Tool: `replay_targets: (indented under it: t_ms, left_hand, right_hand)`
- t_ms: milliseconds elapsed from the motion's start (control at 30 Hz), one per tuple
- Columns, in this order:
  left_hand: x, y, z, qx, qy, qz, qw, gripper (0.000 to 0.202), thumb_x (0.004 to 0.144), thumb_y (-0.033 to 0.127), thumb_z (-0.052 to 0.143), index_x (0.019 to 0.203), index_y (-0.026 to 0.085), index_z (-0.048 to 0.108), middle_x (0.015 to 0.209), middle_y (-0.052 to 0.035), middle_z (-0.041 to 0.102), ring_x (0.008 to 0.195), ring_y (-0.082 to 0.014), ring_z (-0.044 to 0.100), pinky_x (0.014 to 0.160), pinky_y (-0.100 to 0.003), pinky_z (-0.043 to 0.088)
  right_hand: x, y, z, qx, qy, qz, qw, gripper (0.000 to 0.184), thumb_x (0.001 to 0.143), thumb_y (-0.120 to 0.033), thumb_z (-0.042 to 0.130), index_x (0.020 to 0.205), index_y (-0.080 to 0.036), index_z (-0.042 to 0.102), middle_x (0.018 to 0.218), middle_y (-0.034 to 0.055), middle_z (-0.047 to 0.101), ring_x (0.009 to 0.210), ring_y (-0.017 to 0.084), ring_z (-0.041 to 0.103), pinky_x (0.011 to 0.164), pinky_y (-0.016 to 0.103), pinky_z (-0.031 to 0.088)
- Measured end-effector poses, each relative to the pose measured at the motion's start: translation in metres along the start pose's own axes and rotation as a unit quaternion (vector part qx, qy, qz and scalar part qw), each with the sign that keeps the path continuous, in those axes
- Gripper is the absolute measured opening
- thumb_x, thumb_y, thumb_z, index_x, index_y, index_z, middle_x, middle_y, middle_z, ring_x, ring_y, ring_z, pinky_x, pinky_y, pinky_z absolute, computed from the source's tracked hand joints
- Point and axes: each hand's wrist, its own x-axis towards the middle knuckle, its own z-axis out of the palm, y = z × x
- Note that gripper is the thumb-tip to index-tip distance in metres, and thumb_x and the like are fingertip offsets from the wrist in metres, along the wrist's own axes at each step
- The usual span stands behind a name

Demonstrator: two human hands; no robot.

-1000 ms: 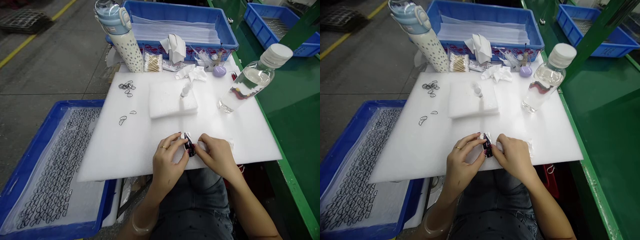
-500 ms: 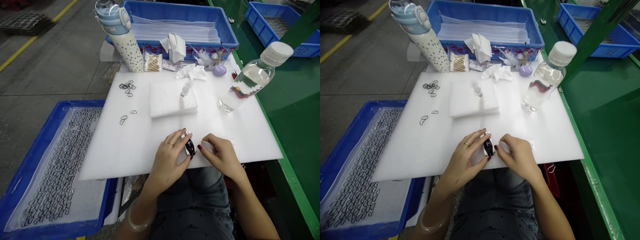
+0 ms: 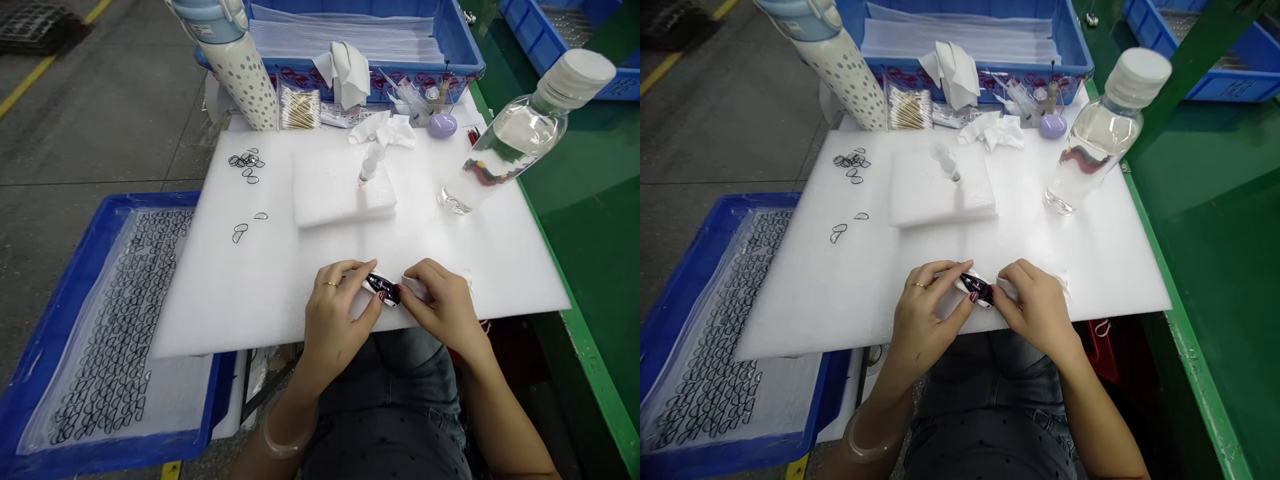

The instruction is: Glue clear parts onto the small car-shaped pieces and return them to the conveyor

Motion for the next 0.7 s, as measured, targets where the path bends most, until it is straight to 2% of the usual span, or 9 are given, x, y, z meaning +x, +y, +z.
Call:
replay_targets:
  t_ms: [367, 467, 533, 600, 700]
  left_hand:
    - [0.001, 0.002, 0.003, 0.012, 0.015, -0.007, 1.000, 0.034, 0.087, 0.022, 0.065, 0.120, 0.024, 0.066, 0.107, -0.0058, 0.064, 0.105, -0.0256, 0.058, 0.088, -0.040, 0.054]
    - [0.002, 0.000, -0.001, 0.001, -0.016, -0.001, 1.000, 0.040, 0.089, 0.024, 0.064, 0.129, 0.026, 0.060, 0.121, -0.0072, 0.062, 0.114, -0.0273, 0.055, 0.094, -0.043, 0.053]
    - [0.002, -0.003, -0.005, -0.010, -0.053, 0.018, 0.998, 0.050, 0.092, 0.025, 0.062, 0.140, 0.028, 0.051, 0.131, -0.0073, 0.059, 0.120, -0.0277, 0.052, 0.099, -0.045, 0.050]
    - [0.002, -0.006, -0.007, -0.016, -0.075, 0.038, 0.996, 0.052, 0.094, 0.024, 0.061, 0.143, 0.029, 0.047, 0.133, -0.0064, 0.059, 0.120, -0.0266, 0.052, 0.099, -0.044, 0.050]
    - [0.002, -0.008, -0.006, -0.012, -0.057, 0.032, 0.998, 0.041, 0.092, 0.020, 0.064, 0.131, 0.027, 0.058, 0.121, -0.0054, 0.063, 0.113, -0.0251, 0.055, 0.093, -0.040, 0.053]
  right_hand:
    - [0.000, 0.000, 0.001, -0.015, 0.012, -0.008, 1.000, 0.009, 0.092, -0.022, 0.058, 0.083, -0.018, 0.056, 0.074, -0.0013, 0.054, 0.054, 0.009, 0.044, 0.051, 0.024, 0.033]
    - [-0.002, 0.002, 0.003, -0.022, 0.028, -0.016, 0.999, 0.010, 0.092, -0.022, 0.058, 0.084, -0.018, 0.057, 0.072, -0.0013, 0.054, 0.054, 0.009, 0.044, 0.050, 0.024, 0.033]
    - [-0.003, 0.003, 0.005, -0.023, 0.059, -0.034, 0.997, 0.010, 0.092, -0.022, 0.061, 0.083, -0.018, 0.057, 0.070, -0.0018, 0.054, 0.052, 0.009, 0.044, 0.049, 0.024, 0.034]
    - [-0.006, 0.005, 0.007, -0.022, 0.109, -0.061, 0.992, 0.008, 0.091, -0.020, 0.064, 0.086, -0.018, 0.058, 0.070, -0.0014, 0.057, 0.052, 0.009, 0.046, 0.048, 0.024, 0.036]
    - [-0.012, 0.007, 0.008, -0.021, 0.182, -0.103, 0.978, 0.008, 0.089, -0.013, 0.066, 0.094, -0.018, 0.063, 0.083, 0.0029, 0.068, 0.066, 0.013, 0.061, 0.056, 0.025, 0.047]
